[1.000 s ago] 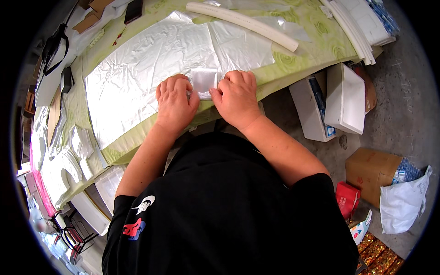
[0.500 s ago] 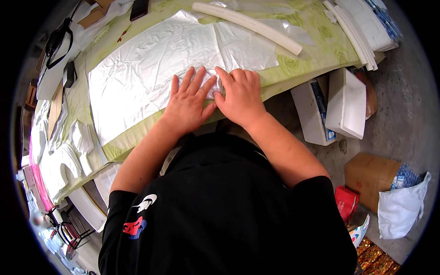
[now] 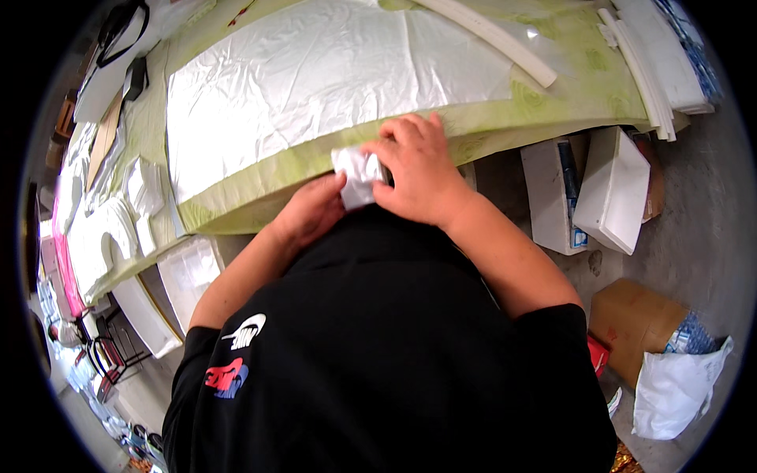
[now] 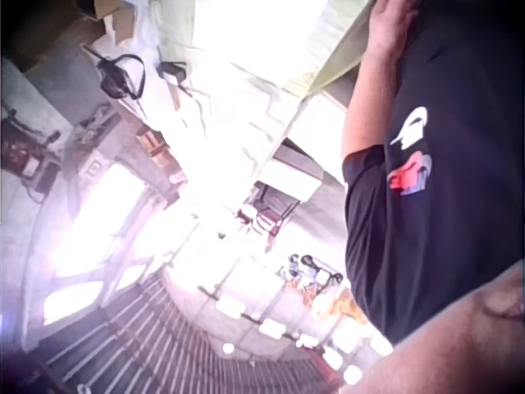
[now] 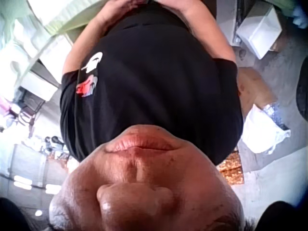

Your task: The person repeatedly wraps small white rectangular objects in clear plastic film on a table. They unroll the film, place an object, fold the film around it, and set the wrapped item aside. The process is repeated multiple times throughout the clip.

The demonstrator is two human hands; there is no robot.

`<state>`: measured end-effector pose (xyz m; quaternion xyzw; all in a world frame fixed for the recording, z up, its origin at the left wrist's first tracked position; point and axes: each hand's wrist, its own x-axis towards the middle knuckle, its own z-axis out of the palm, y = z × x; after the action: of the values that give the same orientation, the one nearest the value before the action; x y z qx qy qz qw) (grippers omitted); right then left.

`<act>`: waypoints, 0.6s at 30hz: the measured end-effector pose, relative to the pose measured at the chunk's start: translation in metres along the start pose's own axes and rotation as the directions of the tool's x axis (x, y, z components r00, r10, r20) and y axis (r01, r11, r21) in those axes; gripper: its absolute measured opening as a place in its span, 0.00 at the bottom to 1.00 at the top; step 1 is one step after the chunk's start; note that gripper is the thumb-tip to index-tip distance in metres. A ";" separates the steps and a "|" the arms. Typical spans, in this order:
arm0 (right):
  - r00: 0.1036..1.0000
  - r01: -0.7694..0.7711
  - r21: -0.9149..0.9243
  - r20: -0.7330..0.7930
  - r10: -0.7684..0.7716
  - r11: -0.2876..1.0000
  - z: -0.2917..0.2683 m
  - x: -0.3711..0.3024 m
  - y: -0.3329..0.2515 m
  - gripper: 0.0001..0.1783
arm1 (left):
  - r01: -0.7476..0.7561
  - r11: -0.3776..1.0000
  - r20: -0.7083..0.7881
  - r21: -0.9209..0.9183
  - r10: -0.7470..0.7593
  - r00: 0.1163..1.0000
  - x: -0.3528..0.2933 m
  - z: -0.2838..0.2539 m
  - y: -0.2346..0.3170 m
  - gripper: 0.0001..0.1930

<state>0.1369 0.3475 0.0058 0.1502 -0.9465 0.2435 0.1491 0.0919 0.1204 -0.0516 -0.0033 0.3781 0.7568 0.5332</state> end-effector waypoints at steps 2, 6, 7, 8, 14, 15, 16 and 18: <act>0.998 0.024 0.137 -0.069 -0.014 0.990 0.001 -0.008 -0.012 0.22 | 0.016 0.989 -0.116 -0.148 -0.033 0.993 0.005 0.015 0.006 0.21; 0.954 -0.166 0.414 -0.163 0.252 0.895 -0.012 -0.012 -0.020 0.24 | -0.068 0.997 -0.218 -0.033 0.060 0.974 -0.010 0.043 0.011 0.15; 0.942 -0.258 0.510 -0.056 0.330 0.821 -0.013 -0.011 -0.024 0.24 | -0.101 0.993 -0.263 -0.061 0.081 0.961 -0.013 0.047 0.013 0.14; 0.918 -0.348 0.586 0.054 0.394 0.732 -0.014 -0.009 -0.027 0.24 | -0.152 0.987 -0.283 -0.050 0.132 0.950 -0.014 0.052 0.016 0.14; 0.922 -0.236 0.821 0.021 0.386 0.520 0.021 0.005 -0.041 0.17 | -0.357 0.934 -0.384 0.036 0.342 0.858 -0.020 0.059 0.021 0.12; 0.906 -0.223 0.841 -0.008 0.424 0.494 0.027 0.010 -0.041 0.16 | -0.436 0.897 -0.417 0.065 0.422 0.805 -0.023 0.053 0.020 0.11; 0.895 -0.232 0.846 -0.007 0.446 0.480 0.027 0.012 -0.037 0.17 | -0.512 0.853 -0.447 0.097 0.497 0.743 -0.027 0.049 0.019 0.11; 0.894 -0.186 0.869 -0.044 0.446 0.458 0.032 0.018 -0.037 0.18 | -0.645 0.729 -0.367 0.230 0.679 0.636 -0.031 0.051 0.017 0.12</act>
<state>0.1264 0.2969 0.0008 -0.0109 -0.6881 0.7131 0.1339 0.1116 0.1217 0.0071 -0.0094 0.4888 0.8638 0.1219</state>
